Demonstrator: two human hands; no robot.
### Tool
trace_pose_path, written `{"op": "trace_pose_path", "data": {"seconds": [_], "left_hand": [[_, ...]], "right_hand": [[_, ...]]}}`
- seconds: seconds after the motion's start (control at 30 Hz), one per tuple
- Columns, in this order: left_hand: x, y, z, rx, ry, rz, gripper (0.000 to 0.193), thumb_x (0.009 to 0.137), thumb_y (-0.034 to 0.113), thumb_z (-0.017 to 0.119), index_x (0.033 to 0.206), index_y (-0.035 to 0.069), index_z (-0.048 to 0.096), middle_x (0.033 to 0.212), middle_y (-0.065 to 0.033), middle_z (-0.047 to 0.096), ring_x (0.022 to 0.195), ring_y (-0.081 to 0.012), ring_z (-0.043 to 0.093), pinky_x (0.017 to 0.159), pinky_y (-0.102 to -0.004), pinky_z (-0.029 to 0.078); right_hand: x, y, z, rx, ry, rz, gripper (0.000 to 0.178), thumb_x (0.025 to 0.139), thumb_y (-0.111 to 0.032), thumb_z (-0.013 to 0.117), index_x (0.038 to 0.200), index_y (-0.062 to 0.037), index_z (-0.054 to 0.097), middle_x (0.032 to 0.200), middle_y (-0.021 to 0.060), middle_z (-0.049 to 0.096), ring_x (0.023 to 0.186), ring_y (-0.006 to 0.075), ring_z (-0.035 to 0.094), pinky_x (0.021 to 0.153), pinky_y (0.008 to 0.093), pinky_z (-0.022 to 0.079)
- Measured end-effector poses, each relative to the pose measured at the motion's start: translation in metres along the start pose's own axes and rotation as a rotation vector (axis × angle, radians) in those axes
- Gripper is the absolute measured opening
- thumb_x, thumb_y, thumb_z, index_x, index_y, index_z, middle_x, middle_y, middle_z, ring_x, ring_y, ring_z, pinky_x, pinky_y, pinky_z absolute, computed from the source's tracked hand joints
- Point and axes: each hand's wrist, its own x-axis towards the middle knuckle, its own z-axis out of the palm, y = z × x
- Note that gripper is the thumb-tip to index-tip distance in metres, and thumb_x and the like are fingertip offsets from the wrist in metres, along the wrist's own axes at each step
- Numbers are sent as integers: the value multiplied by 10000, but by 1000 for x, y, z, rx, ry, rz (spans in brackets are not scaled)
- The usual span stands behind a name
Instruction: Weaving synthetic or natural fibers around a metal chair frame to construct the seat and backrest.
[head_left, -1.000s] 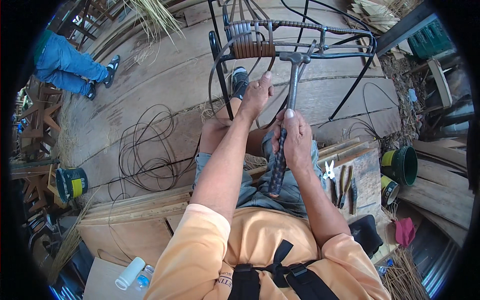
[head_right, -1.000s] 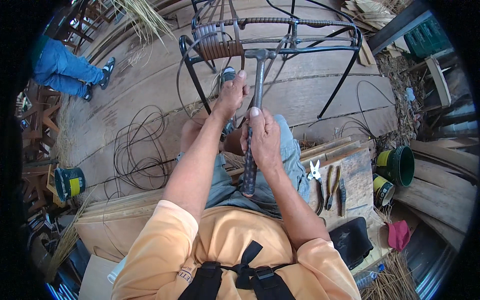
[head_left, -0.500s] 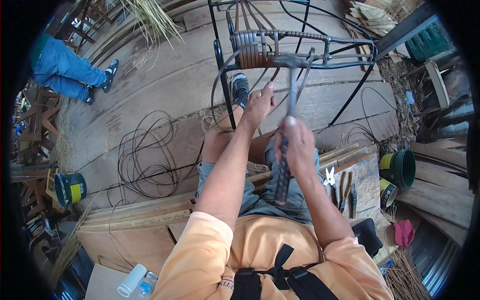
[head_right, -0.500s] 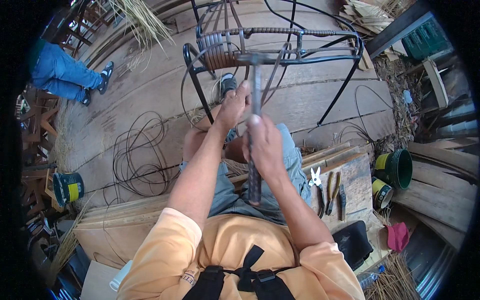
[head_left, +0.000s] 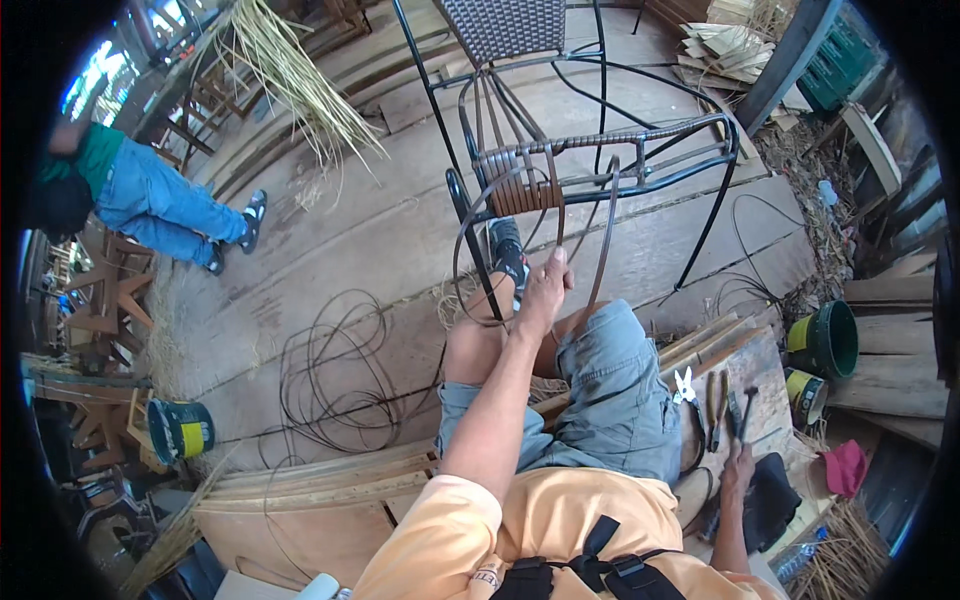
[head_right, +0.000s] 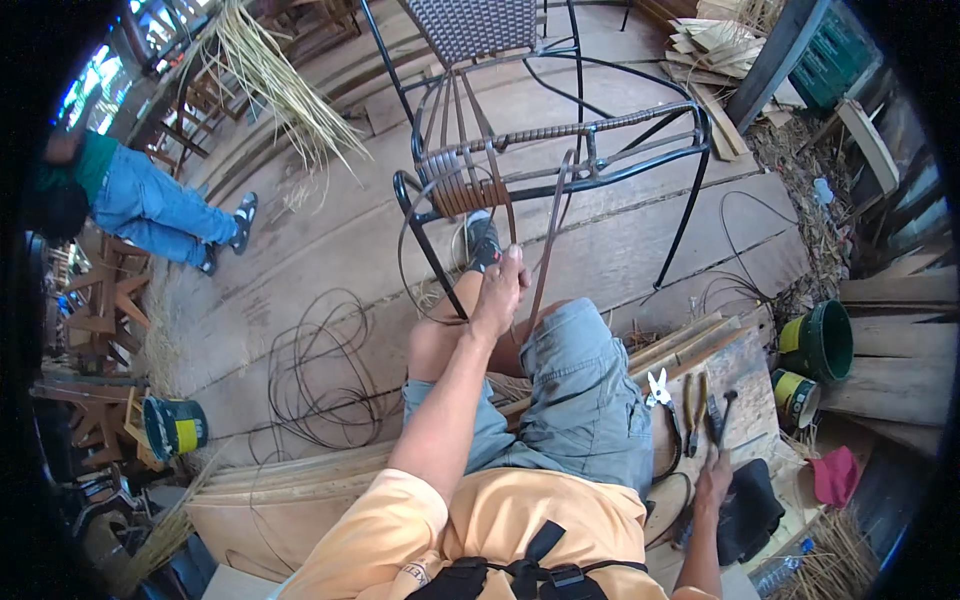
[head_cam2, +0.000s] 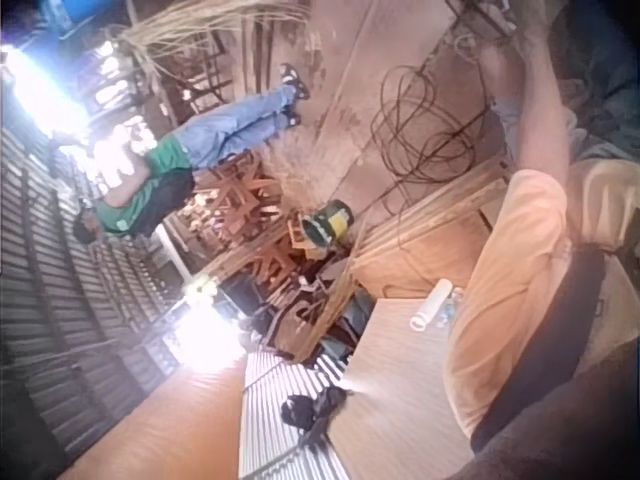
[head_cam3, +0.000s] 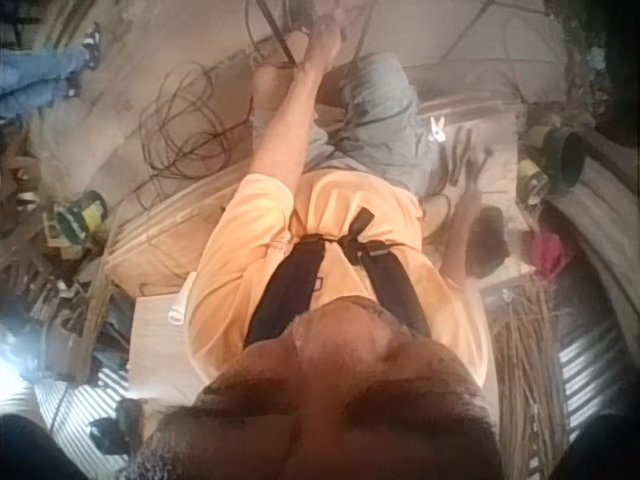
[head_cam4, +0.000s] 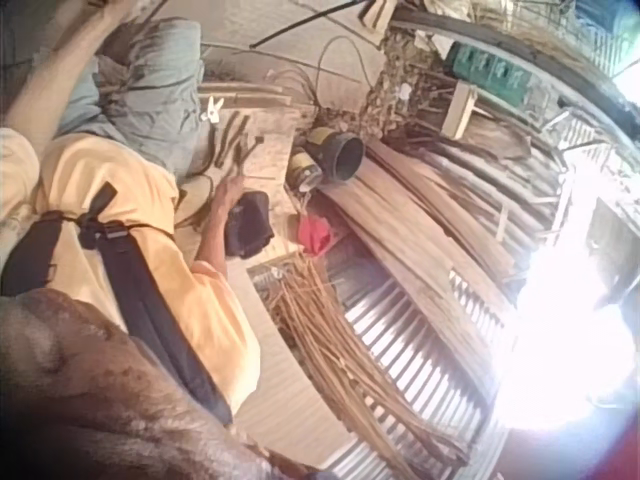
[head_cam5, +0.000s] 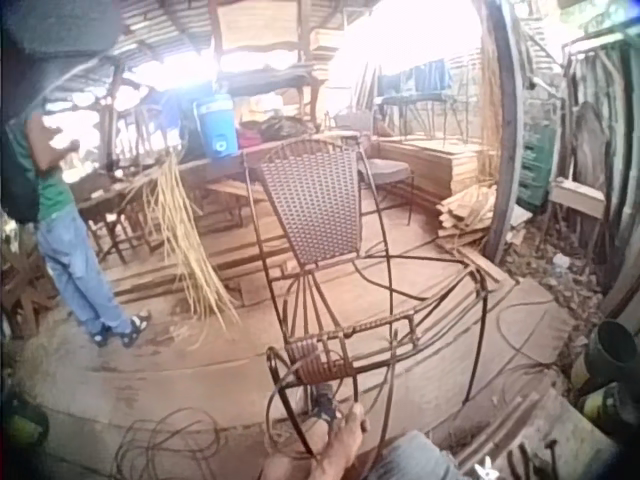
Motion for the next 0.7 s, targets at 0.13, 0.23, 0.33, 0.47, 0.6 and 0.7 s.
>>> {"op": "trace_pose_path", "data": {"seconds": [0.13, 0.23, 0.33, 0.47, 0.6, 0.7], "left_hand": [[-5, -4, -9, -28, -22, -156, 614, 880, 584, 323, 587, 65, 467, 480, 16, 354, 438, -94, 339, 421, -256, 264], [-14, 11, -1, -102, -50, -187, 592, 857, 610, 356, 588, 91, 449, 473, 44, 318, 413, -58, 310, 384, -218, 240], [-18, 12, 4, -159, 32, -124, 575, 849, 614, 373, 610, 96, 448, 466, 44, 321, 381, -57, 315, 353, -210, 233], [-18, 2, 3, -163, 84, -162, 564, 866, 580, 374, 625, 81, 478, 463, 27, 371, 388, -66, 329, 369, -215, 240], [-18, -12, 5, -107, 46, -4, 458, 883, 524, 385, 660, 132, 461, 485, 51, 328, 379, -71, 322, 351, -219, 238], [-16, -1, -9, 10, 203, -247, 514, 873, 556, 359, 590, 135, 443, 439, 51, 311, 338, -65, 285, 313, -214, 203]], "right_hand": [[-36, -27, -22, -318, -103, 21, 343, 886, -313, 456, 940, 19, 523, 909, 279, 572, 893, 432, 533, 736, 505, 398], [-31, -63, -21, -147, 16, -257, 337, 866, -236, 476, 1033, 52, 536, 997, 250, 568, 926, 396, 538, 797, 441, 411], [-9, -162, 2, 541, -105, -394, 342, 849, -209, 494, 1074, 45, 534, 1017, 181, 589, 946, 271, 559, 826, 339, 415], [-41, -337, 16, 869, -701, -539, 427, 895, -352, 468, 1190, -44, 497, 1005, 60, 583, 912, 151, 545, 735, 289, 424], [-54, -428, -11, 1349, -1197, -548, 245, 893, -244, 472, 918, -32, 591, 770, 52, 603, 696, 144, 562, 639, 292, 455], [-7, -394, -131, 1732, -644, -1056, 304, 862, -262, 513, 999, 8, 531, 798, 75, 584, 708, 156, 562, 669, 267, 457]]}}
